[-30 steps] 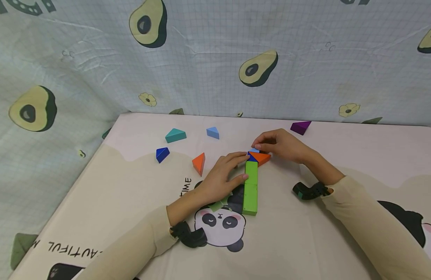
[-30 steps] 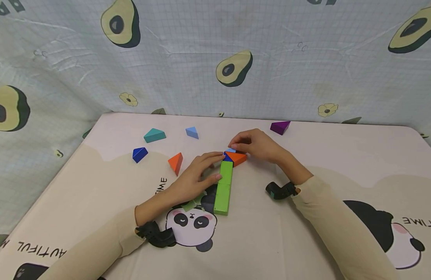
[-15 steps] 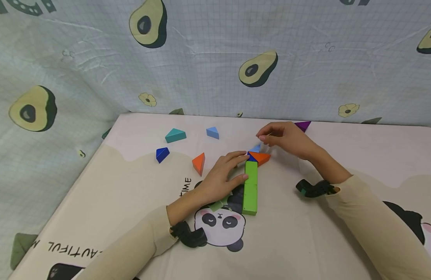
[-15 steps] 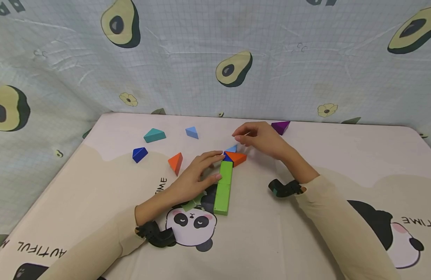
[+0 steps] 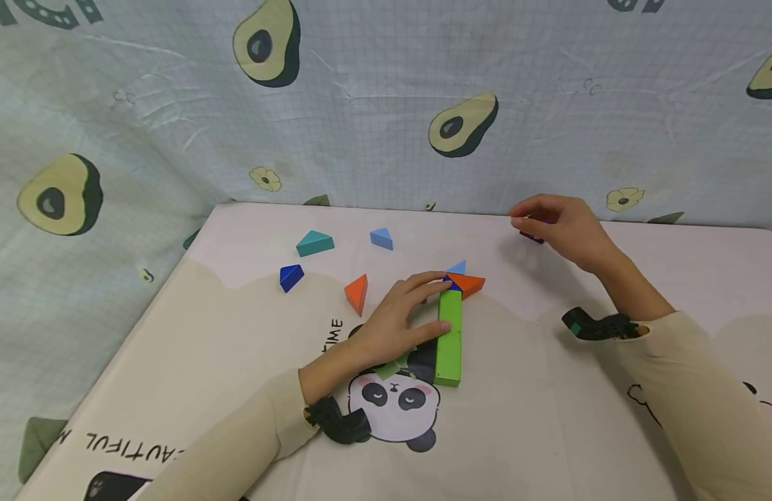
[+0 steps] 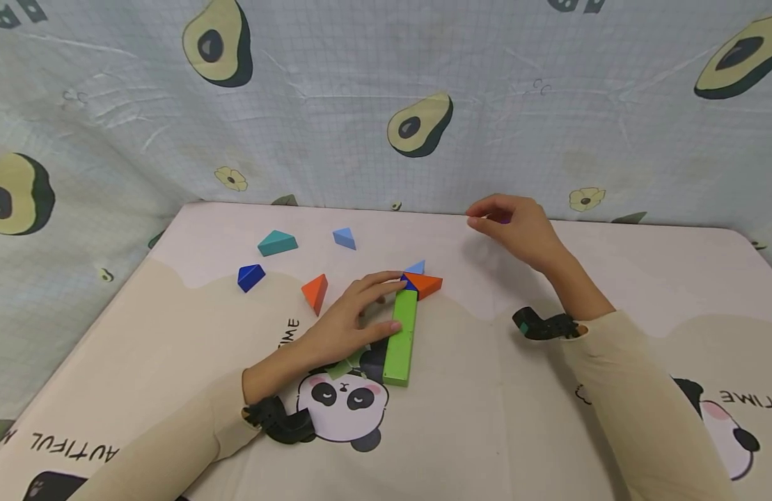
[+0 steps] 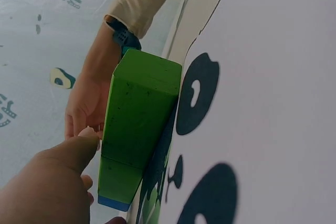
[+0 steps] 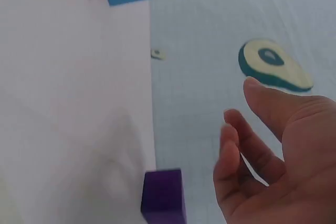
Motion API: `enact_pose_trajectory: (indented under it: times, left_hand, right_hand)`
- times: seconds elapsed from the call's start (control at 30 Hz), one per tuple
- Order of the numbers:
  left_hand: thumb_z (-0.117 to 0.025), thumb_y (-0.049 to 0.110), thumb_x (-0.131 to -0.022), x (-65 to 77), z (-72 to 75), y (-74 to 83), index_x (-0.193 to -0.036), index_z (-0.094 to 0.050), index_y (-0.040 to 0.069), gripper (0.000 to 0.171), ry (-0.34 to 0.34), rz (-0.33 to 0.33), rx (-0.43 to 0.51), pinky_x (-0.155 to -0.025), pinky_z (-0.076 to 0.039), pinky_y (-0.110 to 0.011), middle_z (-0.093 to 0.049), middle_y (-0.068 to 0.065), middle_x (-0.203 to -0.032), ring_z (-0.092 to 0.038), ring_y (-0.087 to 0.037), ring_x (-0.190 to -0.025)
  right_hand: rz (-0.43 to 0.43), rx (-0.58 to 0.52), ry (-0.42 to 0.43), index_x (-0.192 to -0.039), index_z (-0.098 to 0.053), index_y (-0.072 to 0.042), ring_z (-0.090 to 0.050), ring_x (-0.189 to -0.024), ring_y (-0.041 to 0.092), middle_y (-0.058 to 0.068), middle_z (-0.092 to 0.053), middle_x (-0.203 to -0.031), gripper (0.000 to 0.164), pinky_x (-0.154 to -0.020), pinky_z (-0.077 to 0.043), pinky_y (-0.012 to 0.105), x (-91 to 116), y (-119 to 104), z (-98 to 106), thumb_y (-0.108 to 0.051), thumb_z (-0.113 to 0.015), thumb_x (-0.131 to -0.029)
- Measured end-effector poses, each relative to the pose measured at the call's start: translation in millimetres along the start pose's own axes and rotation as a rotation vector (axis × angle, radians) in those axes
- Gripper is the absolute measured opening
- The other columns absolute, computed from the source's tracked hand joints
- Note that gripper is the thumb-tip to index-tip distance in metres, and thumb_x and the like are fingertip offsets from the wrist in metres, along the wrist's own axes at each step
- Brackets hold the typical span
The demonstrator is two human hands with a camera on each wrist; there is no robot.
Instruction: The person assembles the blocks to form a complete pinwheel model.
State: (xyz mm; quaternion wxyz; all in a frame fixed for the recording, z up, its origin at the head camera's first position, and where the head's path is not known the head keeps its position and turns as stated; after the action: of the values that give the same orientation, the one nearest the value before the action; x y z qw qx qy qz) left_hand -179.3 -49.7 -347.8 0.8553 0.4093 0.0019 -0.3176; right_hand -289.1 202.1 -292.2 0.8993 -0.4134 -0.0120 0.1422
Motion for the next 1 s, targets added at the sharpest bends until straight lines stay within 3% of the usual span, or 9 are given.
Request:
enact_pose_trajectory:
  times: [0.13,0.4,0.6,0.8,1.0]
  left_hand:
    - [-0.068,0.030,-0.089,0.5,-0.7,0.1,-0.141,-0.049,0.017,0.057,-0.006,-0.035,-0.004,-0.103,-0.031,-0.042,-0.036,0.003,-0.148,-0.035,-0.016,-0.130]
    - [-0.068,0.033,-0.089,0.9,-2.7,1.3,-0.141,-0.049,0.022,0.057,-0.036,-0.046,-0.024,-0.101,-0.030,-0.047,-0.037,0.005,-0.148,-0.036,-0.018,-0.128]
    - [-0.068,0.034,-0.089,1.3,-3.2,0.9,-0.139,-0.051,0.022,0.054,-0.047,-0.033,-0.042,-0.102,-0.029,-0.045,-0.037,0.006,-0.148,-0.036,-0.017,-0.128]
    - [-0.068,0.033,-0.089,1.3,-3.5,0.9,-0.139,-0.052,0.022,0.054,-0.049,-0.035,-0.047,-0.102,-0.030,-0.045,-0.037,0.005,-0.148,-0.037,-0.018,-0.127]
    - [-0.069,0.033,-0.089,1.3,-3.9,0.2,-0.139,-0.052,0.022,0.054,-0.050,-0.035,-0.047,-0.102,-0.030,-0.044,-0.036,0.006,-0.148,-0.037,-0.016,-0.126]
  right_hand:
    - [-0.025,0.043,0.052,-0.117,-0.067,-0.015,-0.049,-0.098,0.017,0.003,-0.060,-0.114,0.039,-0.073,-0.039,0.032,1.6,13.1,9.1,-0.043,-0.064,-0.090]
    - [-0.054,0.083,0.085,-0.128,-0.060,-0.012,-0.045,-0.099,0.022,0.008,-0.050,-0.131,0.051,-0.068,-0.037,0.036,5.1,38.1,15.0,-0.047,-0.062,-0.090]
    - [-0.079,0.086,0.080,-0.131,-0.056,-0.010,-0.045,-0.102,0.024,0.011,-0.046,-0.135,0.056,-0.069,-0.039,0.030,4.4,47.1,13.6,-0.049,-0.058,-0.092]
    - [-0.130,0.083,0.081,-0.134,-0.052,-0.009,-0.051,-0.090,0.027,0.014,-0.048,-0.132,0.056,-0.060,-0.044,0.024,4.9,55.3,10.7,-0.045,-0.059,-0.092]
    - [-0.170,0.092,0.094,-0.136,-0.049,-0.007,-0.054,-0.103,0.031,0.020,-0.047,-0.137,0.057,-0.061,-0.044,0.018,6.3,58.7,8.6,-0.044,-0.058,-0.093]
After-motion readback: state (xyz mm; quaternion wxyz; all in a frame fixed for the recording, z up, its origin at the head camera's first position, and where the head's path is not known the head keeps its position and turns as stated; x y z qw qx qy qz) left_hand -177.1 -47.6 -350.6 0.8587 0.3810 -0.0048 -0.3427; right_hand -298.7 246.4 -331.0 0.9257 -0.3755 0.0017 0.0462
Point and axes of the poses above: each hand's wrist, its own x-axis away from the middle knuckle, its own z-axis out of the back of the hand, y = z × x, the point moved 5 cm from there along -x, towards the middle knuckle
